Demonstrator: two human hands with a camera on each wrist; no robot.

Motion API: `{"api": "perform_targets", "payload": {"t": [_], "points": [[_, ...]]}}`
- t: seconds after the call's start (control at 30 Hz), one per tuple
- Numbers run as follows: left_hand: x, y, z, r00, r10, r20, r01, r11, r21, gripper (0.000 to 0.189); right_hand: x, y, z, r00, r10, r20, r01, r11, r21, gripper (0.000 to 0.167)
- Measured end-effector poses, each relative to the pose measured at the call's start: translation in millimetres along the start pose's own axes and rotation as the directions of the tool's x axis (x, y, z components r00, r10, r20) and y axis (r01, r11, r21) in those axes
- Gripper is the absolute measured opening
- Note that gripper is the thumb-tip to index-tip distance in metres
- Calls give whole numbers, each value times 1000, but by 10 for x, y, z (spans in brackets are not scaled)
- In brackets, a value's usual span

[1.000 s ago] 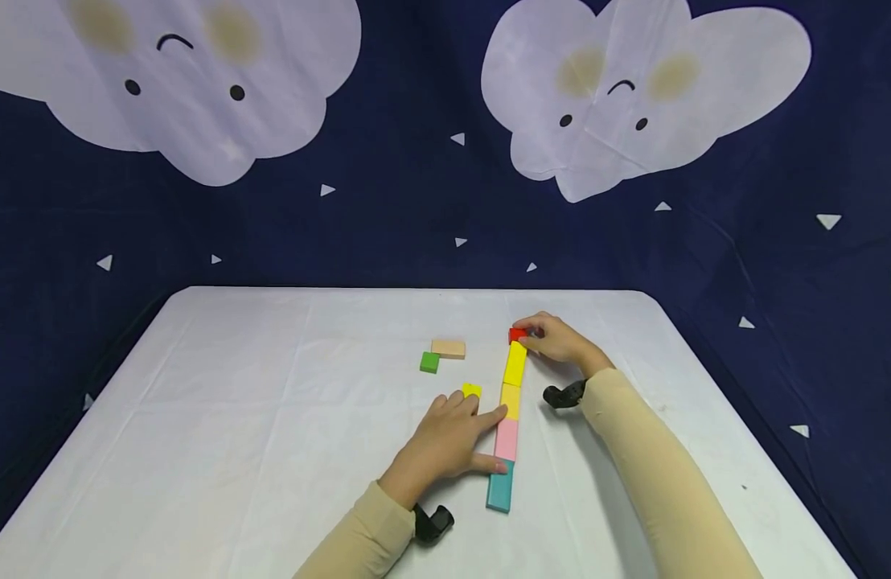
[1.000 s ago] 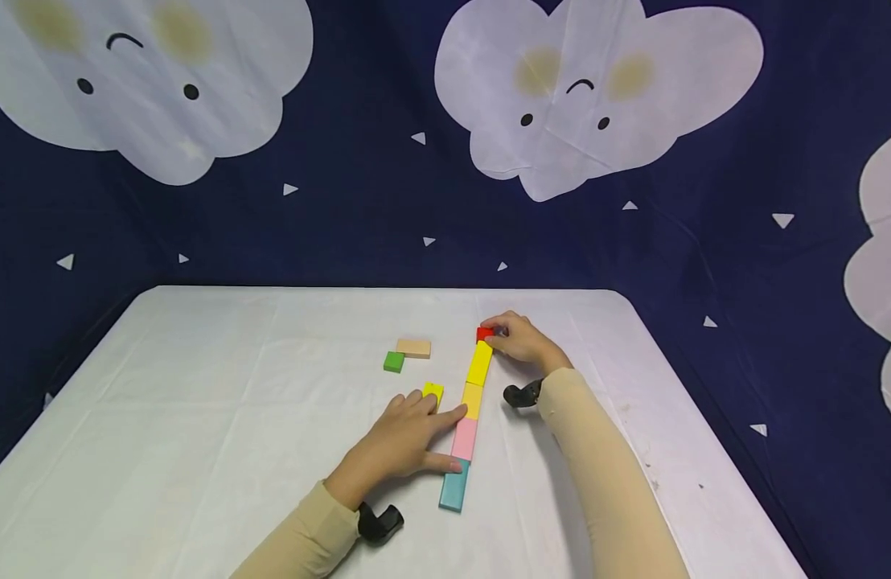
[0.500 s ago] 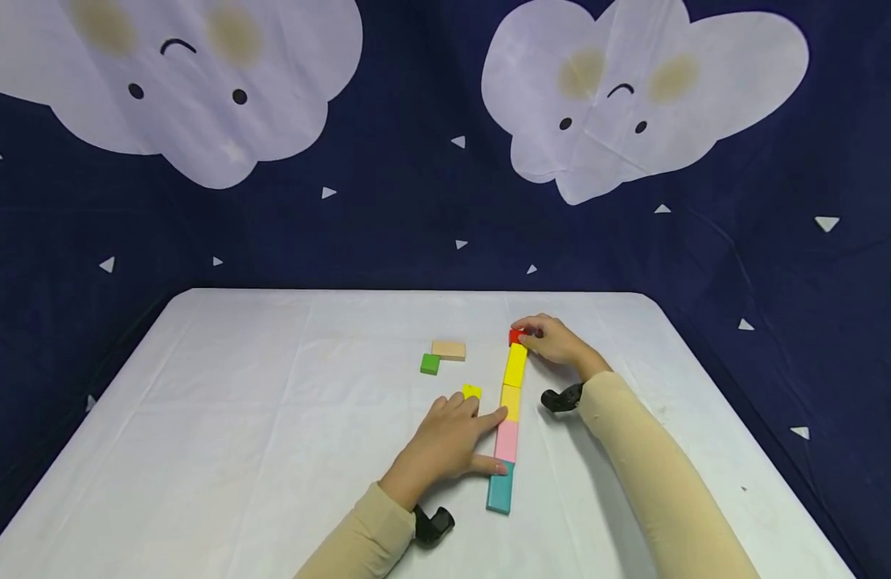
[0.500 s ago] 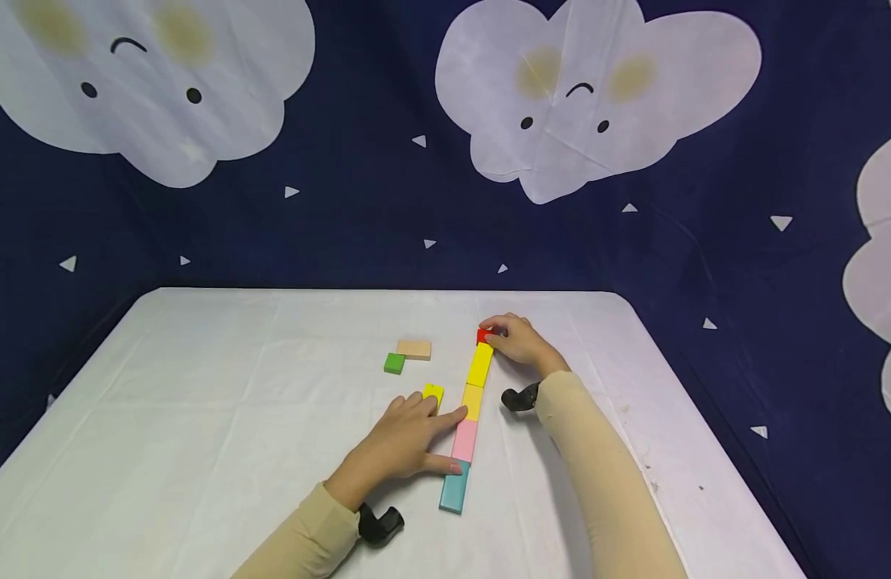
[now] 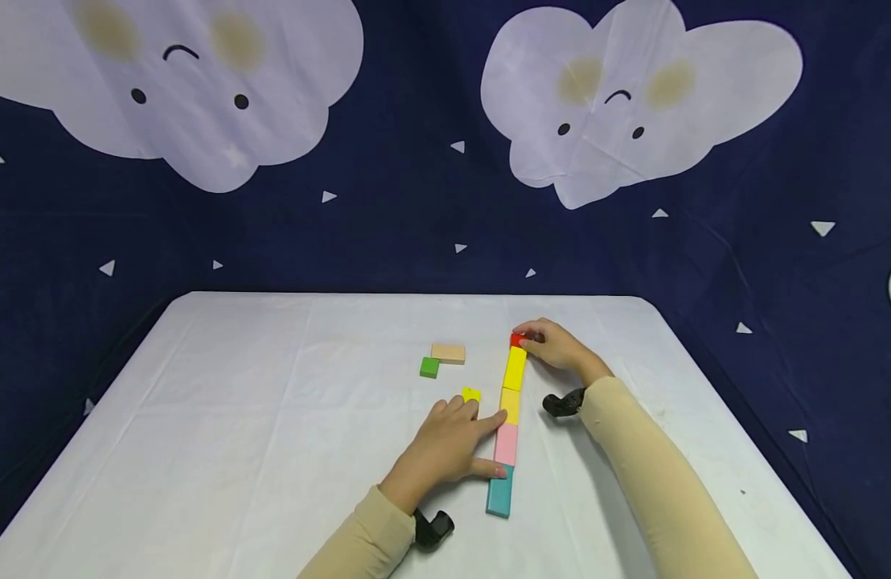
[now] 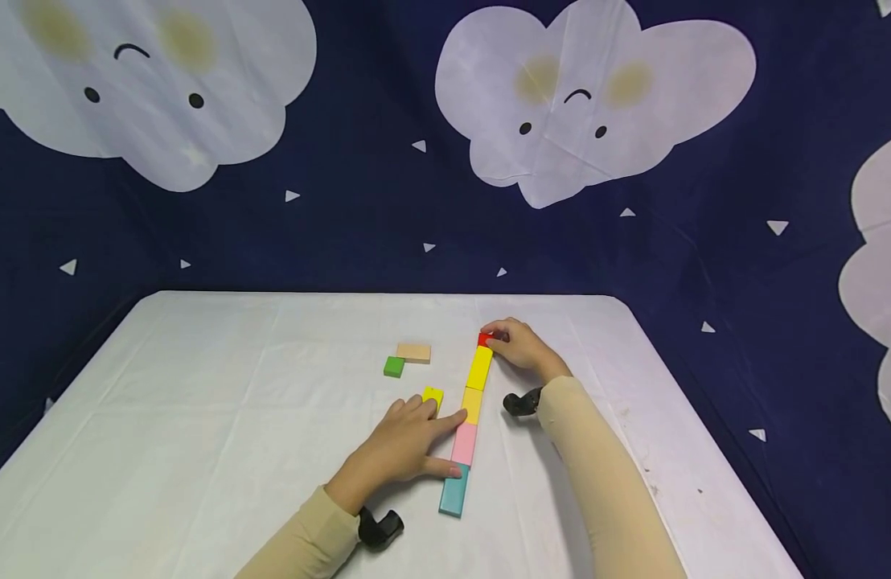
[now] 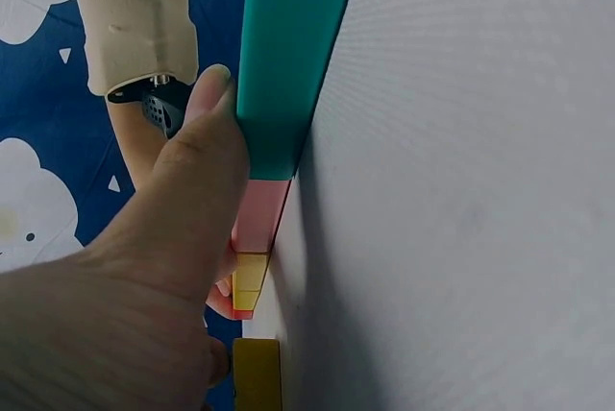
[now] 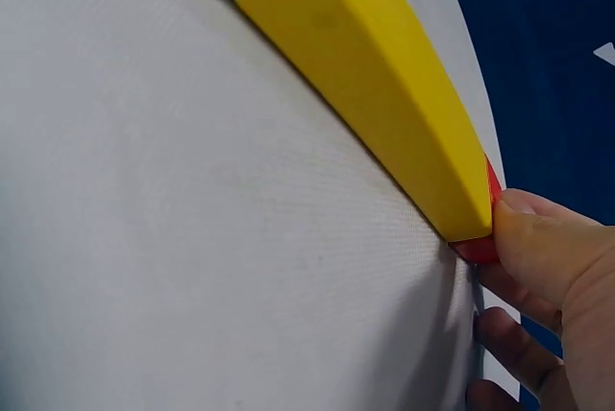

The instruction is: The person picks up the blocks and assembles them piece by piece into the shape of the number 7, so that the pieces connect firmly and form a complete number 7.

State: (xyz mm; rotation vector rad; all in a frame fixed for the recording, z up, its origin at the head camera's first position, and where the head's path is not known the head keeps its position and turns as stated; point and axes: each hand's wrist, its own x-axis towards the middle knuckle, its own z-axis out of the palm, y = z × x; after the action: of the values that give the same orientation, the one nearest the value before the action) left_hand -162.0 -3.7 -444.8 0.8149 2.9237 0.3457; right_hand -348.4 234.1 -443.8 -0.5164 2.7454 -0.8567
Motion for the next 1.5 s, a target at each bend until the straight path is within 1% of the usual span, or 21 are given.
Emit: {"api": "perform_targets", "payload": {"t": [0.07,0.13,0.27,0.4,0.57,0.77,0.9,1.03,1.27,1.5], "points": [[2,5,7,1000,2,-1,-2,1000,3,84,-18,6,1,1000,-1,-3,1,1000,2,35],[5,14,8,1000,8,-1,-8,1000,4,84,-43,13,2,1000,-18,-12,18,1000,-4,37],[13,29,-7,1000,20,0,-20,1000,17,85,-105,-1,-13,1000,-21,-13,21,1000,-1,45],[19,25,-30,1000,11,8,-11,1000,28,85,-151,-29,-29,1000,-30,2,30,999,-11,54],[22,24,-38,1000,3,22,-3,1000,20,85,-226,-15,-3,998,-64,9,65,997,-35,65],[43,29,-29,1000,29,-2,-29,999,29,85,-354,4,70,992,-129,9,129,992,0,71],[46,23,-26,999,30,-24,-29,999,39,85,-409,-16,107,988,-156,4,156,987,-33,74],[47,18,-16,999,30,-30,-29,998,53,85,-447,-26,129,988,-152,9,152,985,-76,77],[56,29,-18,998,51,-24,-49,996,68,86,-484,-12,180,990,-138,14,139,989,-52,80],[69,46,-42,999,40,-11,-39,998,53,87,-504,15,211,991,-135,-16,134,990,-46,80]]}}
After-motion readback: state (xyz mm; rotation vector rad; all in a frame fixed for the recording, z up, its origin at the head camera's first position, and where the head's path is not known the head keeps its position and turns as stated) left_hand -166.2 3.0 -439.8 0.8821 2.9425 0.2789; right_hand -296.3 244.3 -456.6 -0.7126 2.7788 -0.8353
